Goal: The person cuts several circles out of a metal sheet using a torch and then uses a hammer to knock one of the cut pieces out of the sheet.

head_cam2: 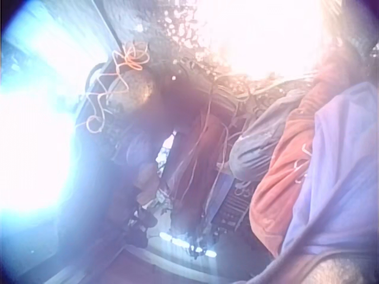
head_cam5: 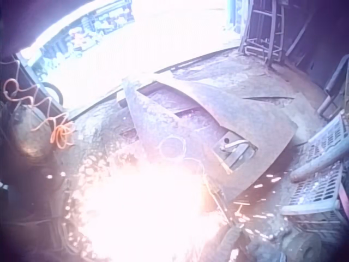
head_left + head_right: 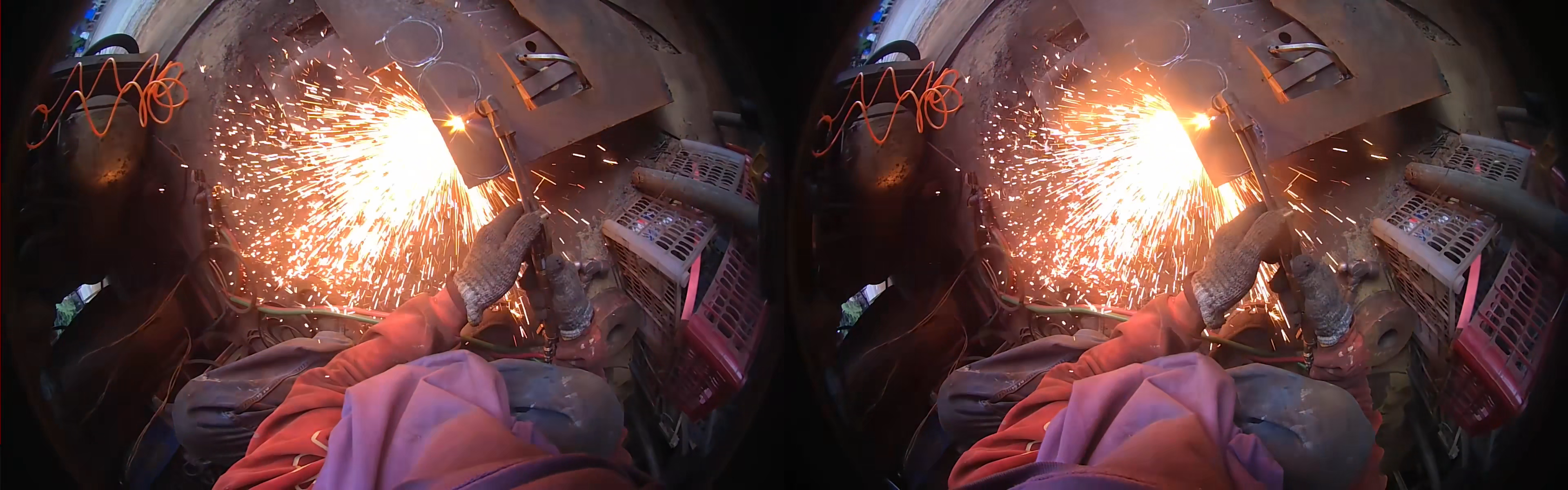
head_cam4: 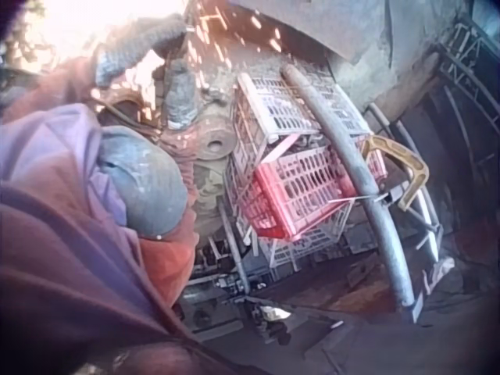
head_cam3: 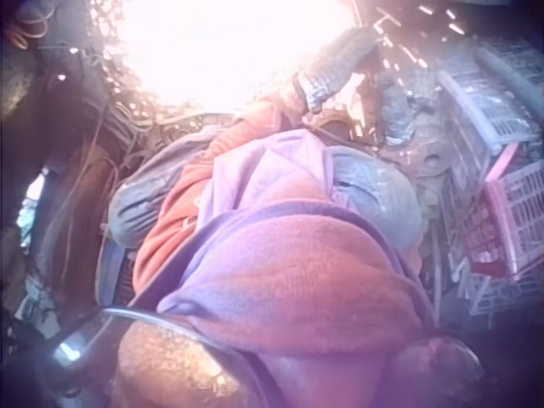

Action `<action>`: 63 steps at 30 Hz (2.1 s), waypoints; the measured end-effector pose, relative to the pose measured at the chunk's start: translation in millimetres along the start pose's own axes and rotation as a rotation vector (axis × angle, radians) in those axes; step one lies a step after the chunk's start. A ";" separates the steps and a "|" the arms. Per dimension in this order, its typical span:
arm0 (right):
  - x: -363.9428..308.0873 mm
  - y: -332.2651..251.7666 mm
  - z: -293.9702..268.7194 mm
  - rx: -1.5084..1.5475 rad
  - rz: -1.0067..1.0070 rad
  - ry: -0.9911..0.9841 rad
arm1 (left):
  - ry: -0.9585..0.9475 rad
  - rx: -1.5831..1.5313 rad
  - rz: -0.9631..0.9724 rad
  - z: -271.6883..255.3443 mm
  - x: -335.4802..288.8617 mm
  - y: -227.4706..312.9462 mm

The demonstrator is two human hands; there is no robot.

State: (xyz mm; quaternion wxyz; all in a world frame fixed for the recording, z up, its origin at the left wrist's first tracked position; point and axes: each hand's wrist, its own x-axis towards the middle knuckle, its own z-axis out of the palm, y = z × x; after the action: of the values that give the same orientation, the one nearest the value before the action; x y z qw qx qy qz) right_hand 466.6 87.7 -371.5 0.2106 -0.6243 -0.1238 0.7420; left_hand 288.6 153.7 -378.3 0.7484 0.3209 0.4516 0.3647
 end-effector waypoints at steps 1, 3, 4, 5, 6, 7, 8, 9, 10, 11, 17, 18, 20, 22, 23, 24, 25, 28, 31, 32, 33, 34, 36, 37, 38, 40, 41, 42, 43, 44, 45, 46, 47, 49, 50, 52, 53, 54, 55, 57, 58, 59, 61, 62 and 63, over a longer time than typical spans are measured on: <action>0.0 -0.3 0.0 -0.011 -0.004 -0.006 | -0.004 -0.004 -0.010 -0.4 -0.1 1.4; -2.2 -3.6 3.2 -0.038 -0.028 0.006 | -0.014 -0.015 -0.030 -1.3 0.0 3.8; -4.8 -7.3 8.3 -0.053 -0.049 0.023 | -0.017 0.013 0.016 -1.9 0.2 -5.3; -6.2 -9.4 11.4 -0.068 -0.070 0.040 | -0.019 0.041 0.062 -2.6 0.3 -14.3; -5.4 -5.7 7.0 -0.068 -0.072 0.038 | -0.024 0.019 0.060 -0.7 0.6 -13.8; -2.6 1.6 -0.5 -0.069 -0.074 0.036 | -0.031 0.008 0.049 0.7 0.8 -12.3; -1.5 2.6 -1.5 -0.069 -0.060 0.027 | -0.030 0.002 0.038 0.5 0.5 -7.8; -1.0 1.7 -0.7 -0.070 -0.047 0.019 | -0.030 0.007 0.019 -0.1 -0.1 -1.1; -3.8 -2.9 0.3 -0.073 -0.022 0.014 | -0.030 0.011 0.000 -0.3 -0.3 3.5; -6.3 -7.4 2.6 -0.078 0.003 0.010 | -0.020 -0.004 -0.016 -0.5 -0.5 2.2; -2.6 -3.8 2.1 -0.079 -0.073 -0.029 | 0.030 0.006 -0.016 2.4 -0.7 -0.4; -3.0 -4.5 0.9 -0.107 -0.061 -0.026 | 0.037 -0.011 -0.008 4.8 -2.3 7.1; -3.1 -6.0 -1.9 -0.163 -0.034 -0.019 | 0.024 0.074 0.041 2.7 -1.3 4.9; -1.8 -4.7 -1.9 -0.115 -0.030 -0.019 | 0.028 0.151 0.117 1.4 0.5 3.3; -1.8 -4.2 -1.2 -0.090 -0.033 -0.024 | 0.023 0.247 0.223 -1.2 1.0 -2.3; -2.3 -5.1 -0.3 -0.075 -0.041 -0.040 | 0.008 0.259 0.238 -2.3 0.9 -7.2; -2.8 -6.8 0.8 -0.061 -0.049 -0.055 | -0.007 0.271 0.252 -3.5 0.9 -12.1; -2.7 -7.8 1.2 0.001 -0.023 -0.069 | -0.054 0.109 0.040 -2.7 0.7 -12.4; -2.5 -6.2 -0.2 0.012 -0.020 -0.060 | -0.060 0.126 -0.013 -1.8 1.9 -2.7; -3.1 -6.8 1.0 0.003 -0.028 -0.058 | -0.068 0.175 0.054 -3.7 1.6 -10.1; -4.2 -8.0 2.9 0.000 -0.017 -0.040 | -0.075 0.192 0.081 -5.4 1.5 -16.5; -5.6 -9.6 5.3 -0.003 -0.005 -0.022 | -0.081 0.210 0.109 -7.2 1.5 -22.7; -4.7 -8.5 3.4 -0.004 0.019 -0.022 | -0.090 0.193 0.090 -7.7 1.9 -25.2; -1.9 -6.0 -0.8 -0.003 0.030 -0.042 | -0.090 0.189 0.084 -7.9 1.7 -25.8; -0.7 -4.3 -4.5 -0.003 0.040 -0.057 | -0.088 0.190 0.087 -7.0 1.2 -23.5; 0.5 -1.1 -9.0 -0.017 0.010 -0.081 | -0.037 0.180 0.123 -2.8 0.6 -19.5; 0.3 -0.6 -10.0 -0.025 -0.004 -0.094 | 0.012 0.169 0.156 1.2 0.5 -17.9; 0.6 -0.3 -9.2 -0.018 -0.009 -0.085 | 0.032 0.141 0.150 2.6 0.1 -15.7; 0.7 -0.6 -7.5 -0.012 -0.013 -0.076 | 0.051 0.113 0.145 4.0 -0.3 -13.5; 0.5 -1.2 -5.9 -0.006 -0.017 -0.065 | 0.038 0.064 0.100 4.0 -0.6 -10.7; -0.7 -3.2 -4.4 -0.012 -0.016 -0.058 | 0.024 0.014 0.056 4.2 -0.5 -9.1; -2.7 -6.1 -2.9 -0.017 -0.015 -0.050 | 0.029 0.006 0.020 4.9 0.1 -8.9; -3.6 -7.9 -1.0 -0.023 -0.016 -0.045 | 0.037 0.000 -0.013 5.2 0.7 -8.0; -2.0 -4.4 1.3 0.035 -0.039 -0.008 | 0.047 0.005 -0.055 5.4 0.7 -8.0; -0.8 -2.9 2.8 0.063 -0.050 0.009 | 0.052 0.017 -0.064 4.5 0.3 -9.4; -5.0 -12.2 8.0 0.025 -0.008 0.015 | 0.052 0.015 -0.100 2.7 1.9 -9.6; -7.4 -15.3 8.2 0.007 0.012 0.025 | 0.046 0.044 -0.026 3.0 1.8 -11.8; -5.0 -11.3 5.1 0.007 -0.026 0.001 | 0.040 0.073 0.047 2.9 1.1 -14.3; -0.4 -3.8 0.0 0.008 -0.064 -0.024 | 0.027 0.099 0.062 2.5 1.2 -15.5; 1.4 -2.3 -3.6 -0.002 -0.063 -0.055 | 0.009 0.155 0.094 0.6 0.6 -15.1; -1.0 -6.6 -3.9 -0.013 -0.024 -0.058 | 0.014 0.141 0.107 1.3 0.8 -16.1; -2.6 -9.2 -4.1 -0.023 0.013 -0.059 | 0.003 0.126 0.098 1.0 1.1 -17.5; -3.2 -9.0 -3.7 -0.041 0.015 -0.034 | -0.034 0.095 0.055 -0.9 1.2 -21.5; -4.1 -9.0 -3.6 -0.050 0.015 -0.017 | -0.051 0.100 0.047 -0.8 1.6 -22.1; -5.2 -9.3 -3.0 -0.041 0.007 -0.007 | -0.069 0.105 0.038 -0.6 1.8 -22.5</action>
State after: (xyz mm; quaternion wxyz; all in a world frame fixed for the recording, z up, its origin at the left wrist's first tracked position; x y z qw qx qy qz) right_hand 471.6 93.2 -363.4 0.1945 -0.6263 -0.1374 0.7423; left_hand 294.4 143.4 -397.5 0.7384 0.3807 0.4380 0.3434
